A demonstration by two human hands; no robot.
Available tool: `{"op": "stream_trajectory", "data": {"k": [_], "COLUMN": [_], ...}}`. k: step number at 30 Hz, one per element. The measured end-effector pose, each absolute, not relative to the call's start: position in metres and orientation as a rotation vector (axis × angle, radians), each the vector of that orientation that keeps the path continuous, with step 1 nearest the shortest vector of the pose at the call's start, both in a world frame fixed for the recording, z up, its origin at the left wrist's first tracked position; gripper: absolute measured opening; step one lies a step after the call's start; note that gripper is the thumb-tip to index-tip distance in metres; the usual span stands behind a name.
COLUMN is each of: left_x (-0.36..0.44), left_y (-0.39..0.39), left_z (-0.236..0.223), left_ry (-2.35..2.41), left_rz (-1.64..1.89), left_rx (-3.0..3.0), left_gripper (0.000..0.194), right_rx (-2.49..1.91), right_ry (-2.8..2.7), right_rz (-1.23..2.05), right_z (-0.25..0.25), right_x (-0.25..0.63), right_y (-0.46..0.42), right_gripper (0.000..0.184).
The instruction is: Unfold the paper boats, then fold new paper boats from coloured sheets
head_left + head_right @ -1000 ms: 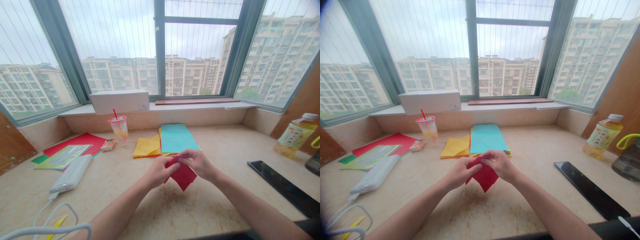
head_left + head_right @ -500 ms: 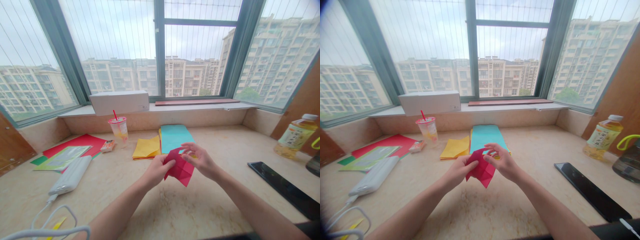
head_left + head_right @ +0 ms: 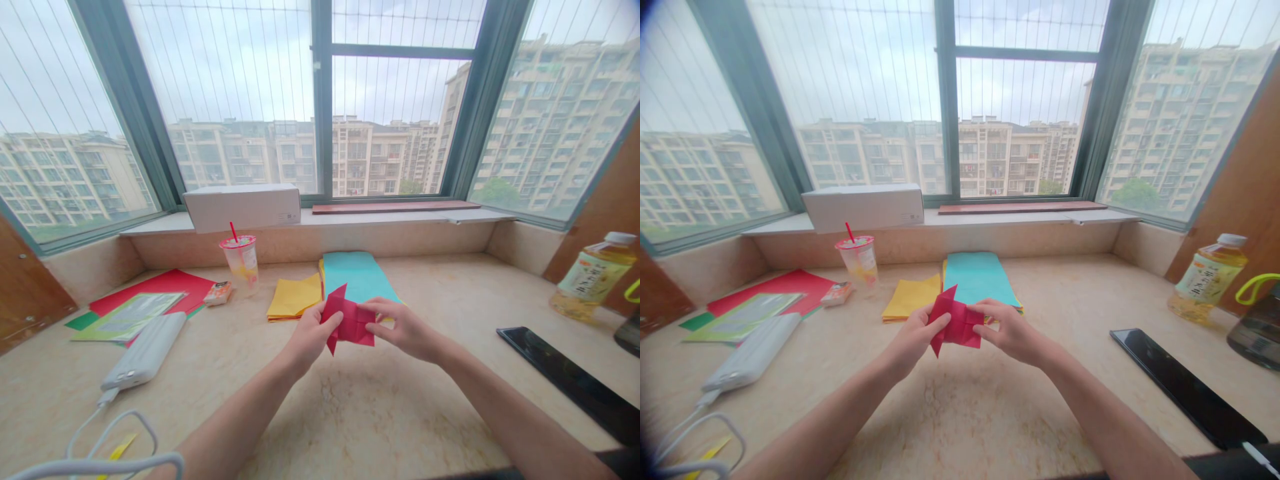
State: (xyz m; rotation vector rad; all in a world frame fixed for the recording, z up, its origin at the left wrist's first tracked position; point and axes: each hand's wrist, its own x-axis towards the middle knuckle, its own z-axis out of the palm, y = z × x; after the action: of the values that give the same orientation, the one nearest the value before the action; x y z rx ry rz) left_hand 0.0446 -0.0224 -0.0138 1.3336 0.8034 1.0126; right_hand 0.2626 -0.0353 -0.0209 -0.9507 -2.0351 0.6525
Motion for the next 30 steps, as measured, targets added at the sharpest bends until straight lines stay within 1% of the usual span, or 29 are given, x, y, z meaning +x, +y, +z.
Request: {"op": "stream_trajectory", "data": {"k": [5,11,13,17,19,22,27,30], "left_x": [0.044,0.044,0.043,0.044,0.045,0.048,0.052,0.054], "left_y": [-0.02,-0.017,-0.016,-0.019,-0.022,-0.027,-0.031,-0.033], "left_z": [-0.017,-0.02,-0.021,-0.02,-0.018,-0.015,-0.018,-0.022], "left_ry": [0.768,0.757,0.742,0.73,0.747,0.74,0.684,0.718], "left_rz": [1.0,0.959,0.954,0.91,0.857,0.823,0.826,0.861], "left_rx": [1.269,1.233,1.229,1.256,1.299,1.416,1.634,1.697], "left_gripper": [0.035,0.038,0.039,0.038,0.037,0.032,0.015,0.017], "right_rx": [-0.932,-0.982,-0.951,-0.945,-0.944,-0.92,-0.956,-1.02], "right_ry": [-2.102,-2.107,-2.133,-2.152,-2.143,-2.078,-1.95,-1.87], "right_rz": [0.506,0.381,0.353,0.325,0.338,0.38,0.38,0.392], "right_z": [-0.031,-0.029,-0.027,-0.028,-0.029,-0.028,-0.026,-0.03], "right_x": [0.265,0.27,0.271,0.27,0.268,0.263,0.252,0.245], "right_y": [-0.032,-0.031,-0.031,-0.031,-0.031,-0.034,-0.037,-0.037], "right_gripper": [0.056,0.054,0.049,0.03,0.024,0.019,0.018,0.013]}}
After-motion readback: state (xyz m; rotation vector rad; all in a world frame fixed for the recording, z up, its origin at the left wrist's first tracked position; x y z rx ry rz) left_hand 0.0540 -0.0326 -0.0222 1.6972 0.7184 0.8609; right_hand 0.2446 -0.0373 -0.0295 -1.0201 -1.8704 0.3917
